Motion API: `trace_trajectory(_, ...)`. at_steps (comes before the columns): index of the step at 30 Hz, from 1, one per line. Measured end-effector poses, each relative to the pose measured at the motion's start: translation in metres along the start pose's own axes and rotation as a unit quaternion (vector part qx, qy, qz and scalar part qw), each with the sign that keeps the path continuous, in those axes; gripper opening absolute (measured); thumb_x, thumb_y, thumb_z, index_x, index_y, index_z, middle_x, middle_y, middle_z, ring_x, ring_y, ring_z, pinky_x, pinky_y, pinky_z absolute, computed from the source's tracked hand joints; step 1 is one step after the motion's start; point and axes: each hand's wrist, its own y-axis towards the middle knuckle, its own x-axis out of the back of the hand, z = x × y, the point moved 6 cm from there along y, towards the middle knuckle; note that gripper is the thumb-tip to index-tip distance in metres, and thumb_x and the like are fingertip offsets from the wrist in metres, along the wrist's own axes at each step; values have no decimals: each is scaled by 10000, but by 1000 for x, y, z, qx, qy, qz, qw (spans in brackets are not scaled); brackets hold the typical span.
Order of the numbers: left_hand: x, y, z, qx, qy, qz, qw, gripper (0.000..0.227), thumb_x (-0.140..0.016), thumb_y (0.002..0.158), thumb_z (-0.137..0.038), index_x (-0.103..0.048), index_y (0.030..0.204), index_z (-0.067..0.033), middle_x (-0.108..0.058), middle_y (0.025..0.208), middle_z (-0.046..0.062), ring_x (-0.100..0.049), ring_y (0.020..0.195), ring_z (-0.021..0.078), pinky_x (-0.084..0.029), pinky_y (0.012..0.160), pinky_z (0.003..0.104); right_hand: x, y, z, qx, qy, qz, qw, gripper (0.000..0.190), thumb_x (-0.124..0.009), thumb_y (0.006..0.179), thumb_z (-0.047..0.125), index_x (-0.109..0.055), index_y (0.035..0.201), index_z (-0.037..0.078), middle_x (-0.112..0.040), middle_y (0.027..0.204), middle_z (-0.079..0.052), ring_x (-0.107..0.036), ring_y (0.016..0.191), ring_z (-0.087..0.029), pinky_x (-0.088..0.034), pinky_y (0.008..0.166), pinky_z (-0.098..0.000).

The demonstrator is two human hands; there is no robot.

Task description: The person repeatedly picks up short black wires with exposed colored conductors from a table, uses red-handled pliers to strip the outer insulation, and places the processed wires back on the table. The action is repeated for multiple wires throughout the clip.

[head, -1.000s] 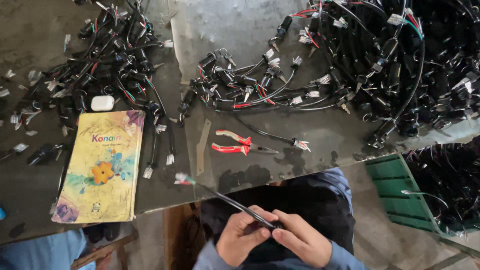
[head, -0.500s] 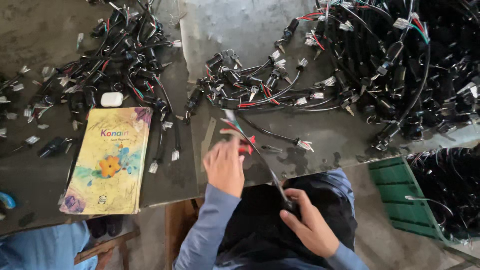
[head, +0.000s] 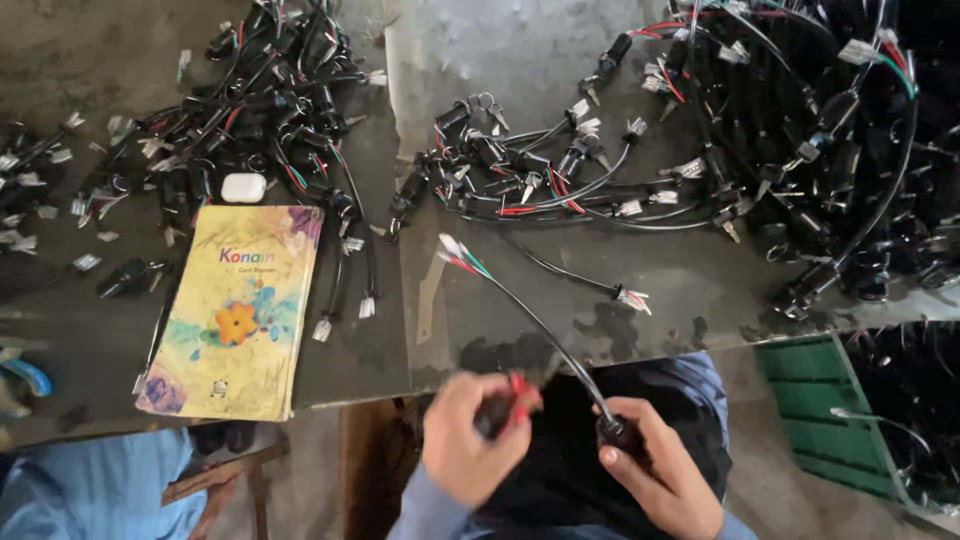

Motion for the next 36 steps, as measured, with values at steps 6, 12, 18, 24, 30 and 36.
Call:
trace_trajectory(6, -88, -82, 48, 223, -171, 248, 927, 370, -786, 857, -168, -619, 1165, -47, -677, 987, 140, -702, 955, 280, -533, 866, 314, 1, 10, 15, 59, -68, 26, 996, 286, -665, 962, 160, -608, 1213, 33, -684, 980, -8, -628, 913, -83, -487, 837, -239)
trace_trajectory(12, -82, -48, 22, 64, -92, 149, 982, 405, -688, 843, -53, -590, 1235, -35, -667, 1080, 198, -648, 1051, 399, -512, 930, 417, -6, -7, 1, -179, 168, 131, 960, 398, -623, 967, 155, -430, 1310, 96, -504, 877, 22, -410, 712, -66, -350, 609, -234)
trace_trajectory(18, -65, -23, -20, -59, -71, 133, 987, 428, -677, 798, 12, -597, 1217, -7, -653, 1157, 244, -592, 1158, 455, -462, 986, 471, 9, -8, 18, -182, 219, 85, 955, 540, -604, 955, 188, -435, 1468, 174, -439, 745, 2, -354, 593, -77, -285, 507, -235)
trace_trajectory(24, -67, -21, -19, 24, -106, 226, 968, 231, -706, 888, -75, -594, 1085, -27, -636, 948, 167, -640, 875, 355, -519, 784, 399, -7, -4, 55, -4, 121, 175, 977, 432, -590, 1053, 135, -427, 1444, 48, -606, 1055, -19, -518, 941, -81, -444, 838, -240)
trace_trajectory(30, -64, -29, -1, 121, -128, 233, 956, 253, -712, 853, -90, -587, 1070, -56, -630, 853, 148, -661, 773, 333, -532, 704, 382, -7, 4, 61, 9, 30, 121, 992, 564, -633, 953, 106, -409, 1469, 63, -694, 1051, -61, -620, 967, -172, -480, 890, -318)
trace_trajectory(36, -61, -46, 8, 67, 87, 122, 986, 284, -723, 789, -107, -583, 1033, -67, -651, 903, 140, -635, 881, 371, -496, 745, 457, -7, 20, 49, 42, -202, 50, 977, 321, -693, 872, 136, -637, 1178, 54, -710, 977, -142, -709, 910, -340, -557, 761, -367)
